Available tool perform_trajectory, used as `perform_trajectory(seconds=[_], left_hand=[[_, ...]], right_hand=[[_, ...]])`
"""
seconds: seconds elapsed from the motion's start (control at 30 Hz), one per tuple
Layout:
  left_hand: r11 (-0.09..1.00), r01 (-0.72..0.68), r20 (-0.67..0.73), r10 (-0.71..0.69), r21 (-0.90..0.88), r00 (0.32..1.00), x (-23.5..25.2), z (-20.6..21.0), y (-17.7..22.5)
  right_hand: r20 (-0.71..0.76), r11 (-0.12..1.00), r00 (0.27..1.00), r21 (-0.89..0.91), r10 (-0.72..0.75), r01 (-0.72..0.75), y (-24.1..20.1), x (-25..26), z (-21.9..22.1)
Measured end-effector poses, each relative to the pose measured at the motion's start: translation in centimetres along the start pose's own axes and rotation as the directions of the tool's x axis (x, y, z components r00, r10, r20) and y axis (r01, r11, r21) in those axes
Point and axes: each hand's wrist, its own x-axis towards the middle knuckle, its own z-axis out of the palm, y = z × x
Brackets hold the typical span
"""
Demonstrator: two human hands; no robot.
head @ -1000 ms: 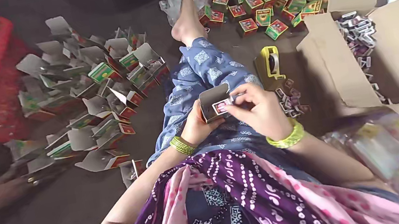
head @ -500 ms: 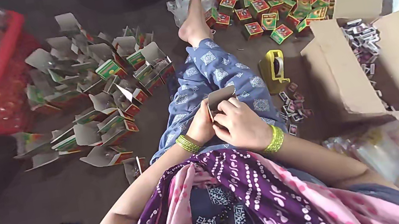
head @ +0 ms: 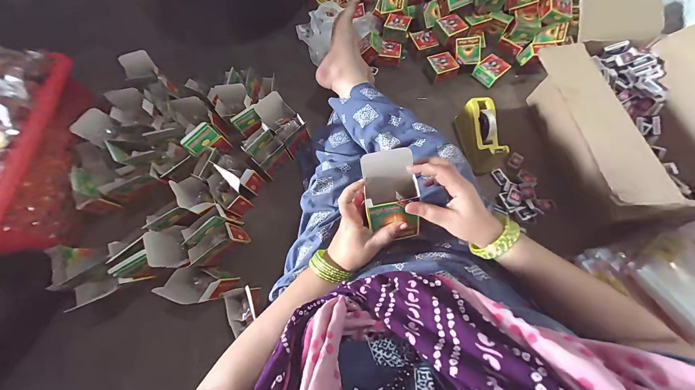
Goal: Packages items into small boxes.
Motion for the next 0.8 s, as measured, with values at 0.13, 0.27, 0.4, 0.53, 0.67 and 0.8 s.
perform_trajectory(seconds=[0.13,0.27,0.4,0.53,0.67,0.8], left_hand=[[0.997,0.043,0.020,-0.042,-0.060,0.999,0.1,-0.1,0.6],[1.000,0.016,0.090,-0.016,0.005,0.996,-0.1,-0.2,0.5],[0.998,0.062,0.127,-0.065,0.024,0.990,0.1,0.0,0.4],[0.984,0.163,0.122,-0.153,-0.078,0.981,0.4,0.1,0.0],[0.969,0.165,0.152,-0.138,-0.183,0.979,0.4,0.2,-0.5],[0.971,0.188,0.174,-0.161,-0.150,0.971,0.4,0.2,-0.4]], right_hand=[[0.132,0.980,0.991,0.201,-0.010,-0.017,1.3,-0.5,0.6],[0.209,0.974,0.975,0.227,-0.071,0.022,1.5,-0.8,1.3],[0.194,0.988,0.979,0.146,-0.071,0.043,1.4,-0.6,1.3],[0.021,0.944,1.000,0.329,0.006,-0.013,0.5,-0.2,0.1],[0.090,0.954,0.996,0.295,0.020,-0.045,-1.0,0.2,-1.1],[0.185,0.996,0.981,0.075,-0.057,0.043,-1.6,0.1,-0.8]])
